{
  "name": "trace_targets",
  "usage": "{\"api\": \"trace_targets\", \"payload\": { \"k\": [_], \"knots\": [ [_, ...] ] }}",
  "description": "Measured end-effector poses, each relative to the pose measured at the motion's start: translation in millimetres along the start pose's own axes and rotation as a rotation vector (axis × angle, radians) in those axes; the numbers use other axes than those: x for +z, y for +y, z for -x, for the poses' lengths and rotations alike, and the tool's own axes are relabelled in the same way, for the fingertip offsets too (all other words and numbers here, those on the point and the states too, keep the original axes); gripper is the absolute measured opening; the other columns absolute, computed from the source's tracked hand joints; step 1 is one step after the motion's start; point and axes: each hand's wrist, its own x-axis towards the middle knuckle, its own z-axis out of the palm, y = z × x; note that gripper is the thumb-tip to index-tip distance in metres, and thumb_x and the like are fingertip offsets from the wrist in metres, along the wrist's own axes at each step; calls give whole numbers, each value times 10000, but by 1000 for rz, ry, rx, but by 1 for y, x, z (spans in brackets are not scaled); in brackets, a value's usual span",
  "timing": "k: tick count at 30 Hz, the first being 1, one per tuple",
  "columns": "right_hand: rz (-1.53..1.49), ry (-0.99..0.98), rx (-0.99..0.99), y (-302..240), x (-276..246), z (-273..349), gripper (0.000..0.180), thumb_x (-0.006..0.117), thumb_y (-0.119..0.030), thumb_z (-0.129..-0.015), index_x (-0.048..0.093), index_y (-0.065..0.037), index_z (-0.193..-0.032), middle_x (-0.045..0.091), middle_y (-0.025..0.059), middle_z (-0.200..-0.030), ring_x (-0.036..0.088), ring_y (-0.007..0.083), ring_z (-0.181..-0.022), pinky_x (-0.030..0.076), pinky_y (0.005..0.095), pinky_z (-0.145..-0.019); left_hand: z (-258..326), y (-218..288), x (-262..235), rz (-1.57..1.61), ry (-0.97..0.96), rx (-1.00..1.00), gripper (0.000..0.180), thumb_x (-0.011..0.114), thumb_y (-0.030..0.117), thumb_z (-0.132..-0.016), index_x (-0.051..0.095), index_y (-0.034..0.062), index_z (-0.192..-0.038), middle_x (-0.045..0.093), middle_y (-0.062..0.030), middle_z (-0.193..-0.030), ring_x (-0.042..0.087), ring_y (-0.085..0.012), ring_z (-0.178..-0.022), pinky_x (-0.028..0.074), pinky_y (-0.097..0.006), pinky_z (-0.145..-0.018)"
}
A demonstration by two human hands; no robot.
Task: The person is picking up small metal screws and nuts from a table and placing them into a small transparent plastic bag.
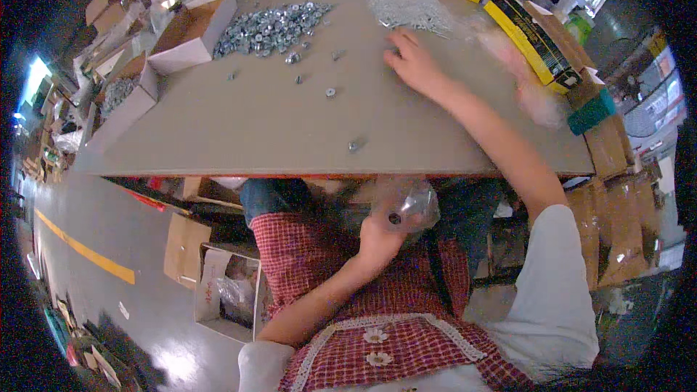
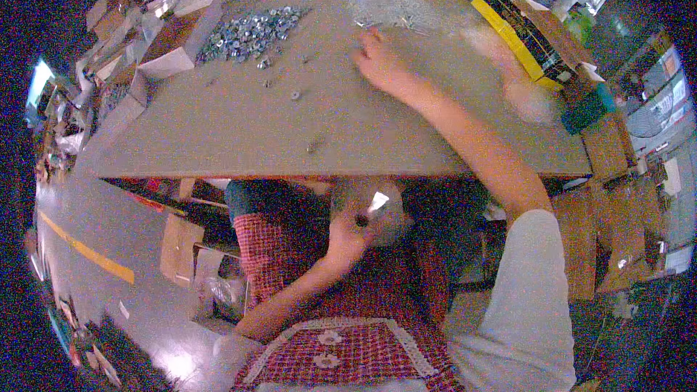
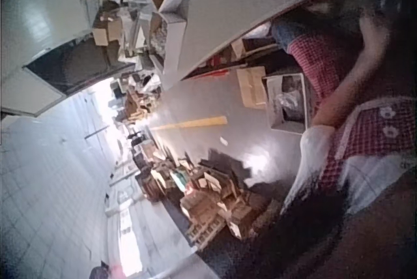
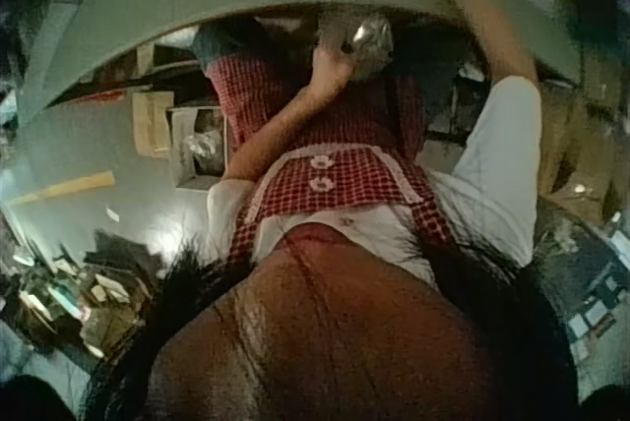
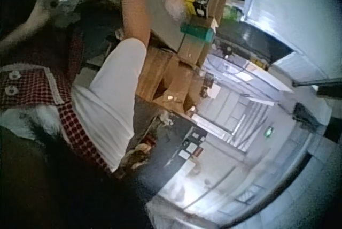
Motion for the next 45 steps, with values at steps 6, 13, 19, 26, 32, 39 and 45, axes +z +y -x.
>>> {"api": "trace_targets", "payload": {
  "k": [6,13,19,26,32,39,45],
  "knots": [
    [623,-127,125,6,-15,-34,697,402,-503,-992,340,11,-1459,352,217,-1515,302,363,-1422,240,451,-1165,2,2,-5,-5,14,-121,469,762,420,-811,618,76,-1096,681,-185,-1032,678,-388,-910,528,-460,-779],
    [478,-219,-243,18,-15,-11,679,368,-474,-1015,312,24,-1473,316,243,-1531,286,395,-1425,219,494,-1181,2,-18,1,23,5,-43,467,770,449,-795,618,66,-1016,686,-181,-979,678,-394,-853,532,-455,-747],
    [405,-203,-214,-16,-41,60,705,364,-495,-1017,267,13,-1495,260,246,-1556,255,413,-1437,205,514,-1181,2,-5,-2,17,-51,-141,465,779,429,-788,675,53,-1041,689,-198,-1042,683,-367,-921,533,-422,-798],
    [536,-220,62,-35,-47,75,744,372,-548,-999,210,-63,-1539,223,232,-1577,174,407,-1469,134,462,-1205,6,3,-6,30,-50,-168,459,781,412,-792,674,39,-1038,683,-207,-1037,674,-367,-922,528,-410,-804],
    [451,-210,-96,-33,-47,84,765,378,-608,-972,270,-85,-1520,252,241,-1563,209,456,-1445,142,565,-1180,10,-3,-1,30,-3,-80,419,789,391,-795,654,40,-979,678,-192,-995,673,-355,-884,532,-402,-767],
    [218,-95,-28,-7,-45,83,718,399,-575,-980,331,-79,-1494,280,207,-1562,237,405,-1450,159,584,-1167,10,5,-3,46,-6,-71,455,795,379,-794,662,19,-1039,687,-195,-1036,682,-329,-897,537,-395,-789],
    [399,-195,-221,-19,-45,81,721,405,-573,-980,311,-88,-1505,296,174,-1563,243,403,-1448,157,627,-1150,10,-9,0,36,-7,-83,496,777,386,-810,649,11,-1108,678,-203,-1099,663,-326,-998,524,-404,-851]
  ]
}}
